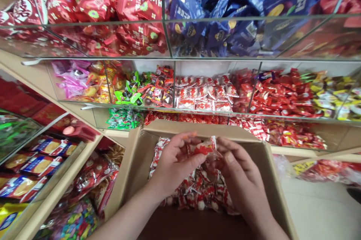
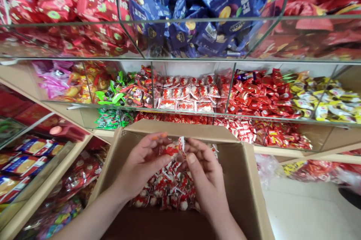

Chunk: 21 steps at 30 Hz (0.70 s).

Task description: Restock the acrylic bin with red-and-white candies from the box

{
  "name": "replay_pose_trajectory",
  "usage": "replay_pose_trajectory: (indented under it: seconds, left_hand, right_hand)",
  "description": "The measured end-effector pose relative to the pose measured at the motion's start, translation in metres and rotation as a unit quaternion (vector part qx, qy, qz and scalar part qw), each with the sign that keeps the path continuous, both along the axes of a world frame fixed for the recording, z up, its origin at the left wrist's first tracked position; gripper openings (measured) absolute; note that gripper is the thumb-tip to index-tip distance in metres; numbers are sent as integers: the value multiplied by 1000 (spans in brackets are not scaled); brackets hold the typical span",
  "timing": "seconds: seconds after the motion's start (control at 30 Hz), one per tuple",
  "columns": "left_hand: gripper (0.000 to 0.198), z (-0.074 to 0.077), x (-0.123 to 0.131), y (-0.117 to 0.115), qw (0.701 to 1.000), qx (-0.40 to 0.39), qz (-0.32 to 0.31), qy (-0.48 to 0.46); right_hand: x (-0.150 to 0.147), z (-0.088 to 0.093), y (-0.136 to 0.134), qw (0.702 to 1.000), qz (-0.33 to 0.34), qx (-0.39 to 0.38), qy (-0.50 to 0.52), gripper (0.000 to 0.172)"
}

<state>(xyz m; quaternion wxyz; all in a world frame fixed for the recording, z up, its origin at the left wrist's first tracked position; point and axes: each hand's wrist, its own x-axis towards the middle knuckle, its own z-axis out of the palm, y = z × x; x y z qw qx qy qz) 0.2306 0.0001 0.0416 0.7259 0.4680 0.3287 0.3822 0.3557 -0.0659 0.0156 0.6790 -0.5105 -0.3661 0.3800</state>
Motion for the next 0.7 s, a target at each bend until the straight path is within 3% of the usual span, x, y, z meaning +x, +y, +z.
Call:
replay_pose_trajectory:
  seconds: [0.13, 0.33, 0.47, 0.57, 0.63, 0.7]
  left_hand:
    - [44, 0, 0, 0, 999, 29, -17, 31]
    - [45, -3, 0, 0, 999, 19, -38, 22]
    - [46, -2, -7, 3, 984, 92, -94, 123]
    - [25, 3, -13, 8, 940, 200, -154, 229]
    - [13, 3, -15, 9, 928, 228, -164, 243]
    - [11, -1, -16, 9, 939, 213, -147, 226]
  right_hand:
    - [-4, 3, 5, 991, 51, -57, 111, 17]
    - [-5, 0, 5, 981, 58, -41, 178, 11]
    - [1, -3, 2, 990, 80, -62, 95, 13]
    - [8, -2, 1, 990, 122, -69, -13, 10]
    - [10, -3, 1, 988, 134, -68, -23, 9]
    - [9, -7, 2, 989, 124, -78, 6, 10]
